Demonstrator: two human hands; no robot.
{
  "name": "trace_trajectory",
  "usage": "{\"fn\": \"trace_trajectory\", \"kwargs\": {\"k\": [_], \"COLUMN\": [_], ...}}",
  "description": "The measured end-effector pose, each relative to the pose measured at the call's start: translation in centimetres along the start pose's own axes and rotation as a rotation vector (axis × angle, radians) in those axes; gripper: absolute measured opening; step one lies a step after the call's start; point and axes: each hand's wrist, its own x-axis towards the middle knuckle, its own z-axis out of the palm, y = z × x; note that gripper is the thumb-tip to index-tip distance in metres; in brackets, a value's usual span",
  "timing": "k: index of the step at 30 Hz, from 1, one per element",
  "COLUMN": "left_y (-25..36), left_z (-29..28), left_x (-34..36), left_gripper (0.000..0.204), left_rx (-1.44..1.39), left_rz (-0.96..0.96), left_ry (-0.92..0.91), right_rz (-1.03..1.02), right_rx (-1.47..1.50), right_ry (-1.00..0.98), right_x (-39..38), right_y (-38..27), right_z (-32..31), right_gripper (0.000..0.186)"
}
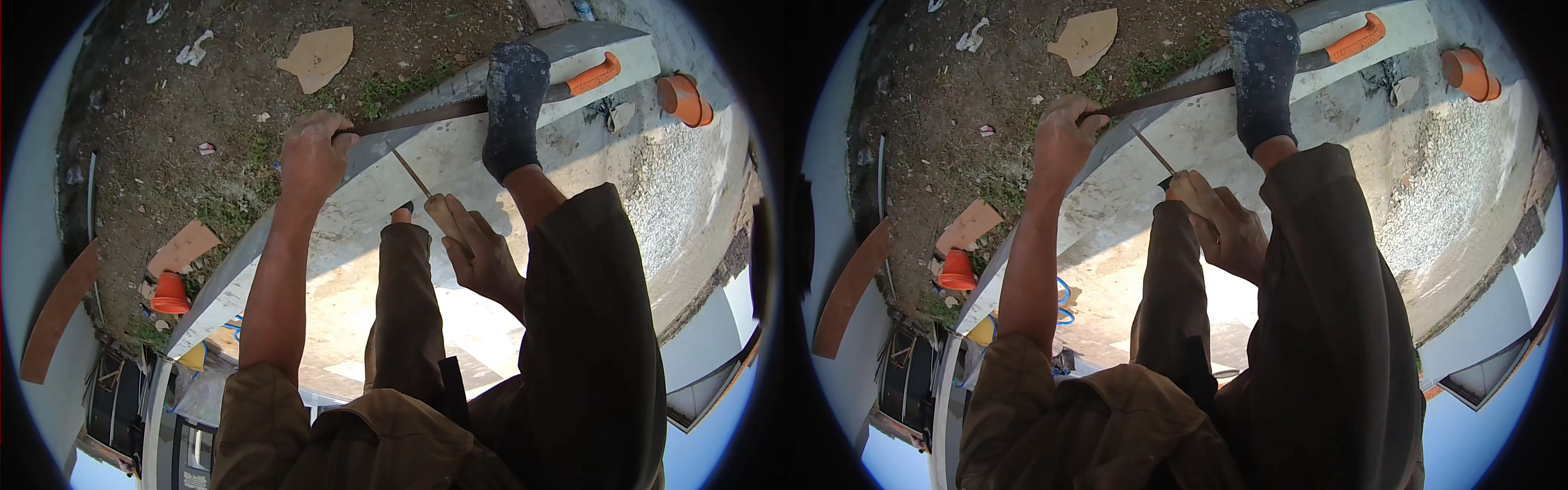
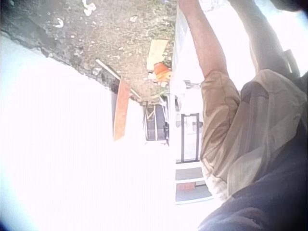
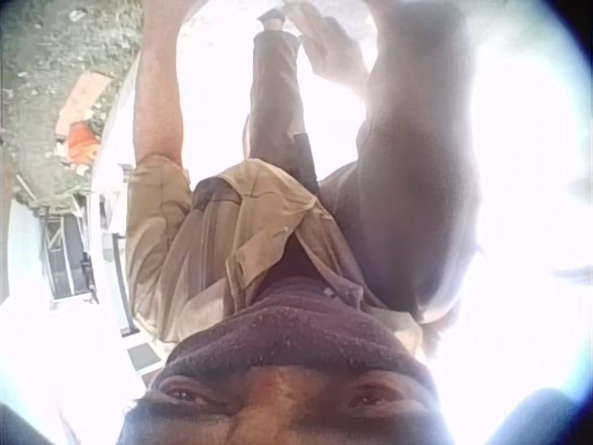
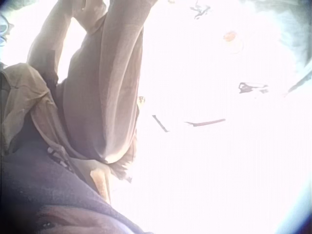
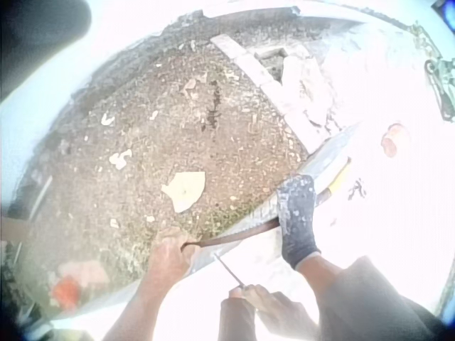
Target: Sawing a piece of wood and then a larger sheet of plywood using a hand saw.
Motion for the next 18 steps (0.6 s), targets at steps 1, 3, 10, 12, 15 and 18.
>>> {"fn": "trace_trajectory", "kwargs": {"k": [1, 3, 10, 12, 15, 18], "left_y": [-0.1, -0.24, -0.05, 0.09, 0.16, 0.02], "left_z": [0.08, 0.24, 0.37, 0.38, 0.41, 0.47], "left_x": [0.04, -0.05, -0.48, -0.43, -0.48, -0.7], "left_gripper": [0.013, 0.012, 0.015, 0.016, 0.023, 0.028], "left_rx": [0.003, 0.009, 0.062, 0.059, 0.099, 0.165], "left_rz": [0.026, 0.054, 0.07, 0.068, 0.147, 0.179], "left_ry": [0.014, 0.027, 0.035, 0.021, 0.05, -0.018], "right_rz": [-0.003, -0.008, -0.013, -0.014, -0.02, -0.023], "right_rx": [0.002, 0.01, 0.028, 0.035, 0.038, 0.044], "right_ry": [0.001, 0.007, 0.021, 0.025, 0.032, 0.036], "right_x": [0.06, 0.13, 0.17, 0.12, 0.19, 0.34], "right_y": [0.07, 0.18, 0.69, 0.78, 0.86, 0.97], "right_z": [0.09, 0.23, 0.59, 0.67, 0.74, 0.67], "right_gripper": [0.056, 0.056, 0.056, 0.056, 0.056, 0.056]}}
